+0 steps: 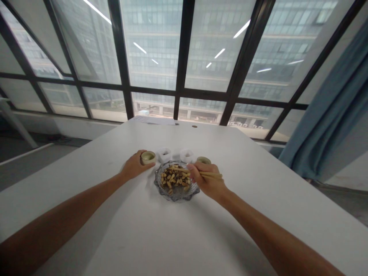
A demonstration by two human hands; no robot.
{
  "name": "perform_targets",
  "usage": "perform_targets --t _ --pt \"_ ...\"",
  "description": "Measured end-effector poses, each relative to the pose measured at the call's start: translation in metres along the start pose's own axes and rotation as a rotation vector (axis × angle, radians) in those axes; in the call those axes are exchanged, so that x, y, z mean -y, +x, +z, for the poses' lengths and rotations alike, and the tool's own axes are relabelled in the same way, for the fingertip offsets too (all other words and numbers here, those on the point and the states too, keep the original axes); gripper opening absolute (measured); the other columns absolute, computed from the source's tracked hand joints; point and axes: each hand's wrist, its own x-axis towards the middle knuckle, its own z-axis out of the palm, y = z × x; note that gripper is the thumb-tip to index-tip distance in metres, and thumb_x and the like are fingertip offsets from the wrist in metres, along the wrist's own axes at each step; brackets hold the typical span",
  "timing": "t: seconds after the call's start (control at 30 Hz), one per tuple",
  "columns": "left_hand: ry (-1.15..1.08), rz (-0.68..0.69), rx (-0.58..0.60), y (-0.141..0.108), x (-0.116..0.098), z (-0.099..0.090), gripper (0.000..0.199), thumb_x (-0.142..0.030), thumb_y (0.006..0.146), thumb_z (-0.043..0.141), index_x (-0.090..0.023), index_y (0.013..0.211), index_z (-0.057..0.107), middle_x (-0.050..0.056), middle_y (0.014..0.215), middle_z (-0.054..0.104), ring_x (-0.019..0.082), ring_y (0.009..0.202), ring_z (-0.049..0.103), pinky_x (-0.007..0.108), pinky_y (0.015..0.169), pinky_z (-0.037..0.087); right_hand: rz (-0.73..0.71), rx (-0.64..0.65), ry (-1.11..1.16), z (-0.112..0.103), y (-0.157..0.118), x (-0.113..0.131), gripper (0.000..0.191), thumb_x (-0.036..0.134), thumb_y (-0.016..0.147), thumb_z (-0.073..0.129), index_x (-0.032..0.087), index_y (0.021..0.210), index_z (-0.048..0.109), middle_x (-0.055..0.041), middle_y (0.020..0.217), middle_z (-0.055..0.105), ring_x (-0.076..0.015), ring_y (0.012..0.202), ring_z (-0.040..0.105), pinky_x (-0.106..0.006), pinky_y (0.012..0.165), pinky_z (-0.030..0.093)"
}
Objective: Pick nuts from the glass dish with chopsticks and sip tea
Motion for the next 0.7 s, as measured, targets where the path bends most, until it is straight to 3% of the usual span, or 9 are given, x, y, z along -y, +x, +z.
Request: perform_targets --t 0.17,0.33,0.5,0.7 --pt "-0.007 -0.019 0.004 0.000 -0.001 0.000 0.065 -0.060 0.074 0.075 -0.025 0.126 0.055 0.008 0.113 0.072 0.028 0.104 0.070 0.036 0.088 0.053 0.169 -0.212 0.289 -0.011 -0.006 -0.008 0.054 0.071 0.080 0.068 0.018 0.071 0.070 -0.0036 0.052 0.066 -0.0162 0.038 0.059 -0.027 0.036 0.047" --pt "0.024 -0.042 0.008 0.000 -0.004 -0.003 0.064 -0.059 0.075 0.074 -0.024 0.125 0.057 0.008 0.111 0.073 0.029 0.102 0.070 0.038 0.089 0.053 0.296 -0.421 0.535 -0.012 -0.027 -0.035 0.055 0.071 0.074 0.073 0.017 0.071 0.067 -0.0045 0.052 0.066 -0.0166 0.039 0.060 -0.028 0.037 0.048" --pt "0.058 -0.040 -0.019 -0.001 -0.004 -0.004 0.062 -0.058 0.075 0.074 -0.025 0.125 0.057 0.007 0.112 0.073 0.029 0.105 0.070 0.039 0.091 0.052 0.369 -0.445 0.609 -0.006 -0.045 -0.054 0.055 0.072 0.074 0.073 0.017 0.072 0.067 -0.0060 0.055 0.068 -0.0177 0.042 0.063 -0.028 0.038 0.051" --pt "0.085 -0.052 -0.042 0.001 0.000 -0.003 0.064 -0.056 0.078 0.071 -0.022 0.130 0.055 0.011 0.121 0.071 0.032 0.114 0.067 0.042 0.098 0.050 0.396 -0.471 0.656 -0.004 -0.044 -0.053 0.057 0.074 0.070 0.075 0.017 0.072 0.066 -0.0058 0.055 0.068 -0.0175 0.043 0.063 -0.029 0.040 0.051"
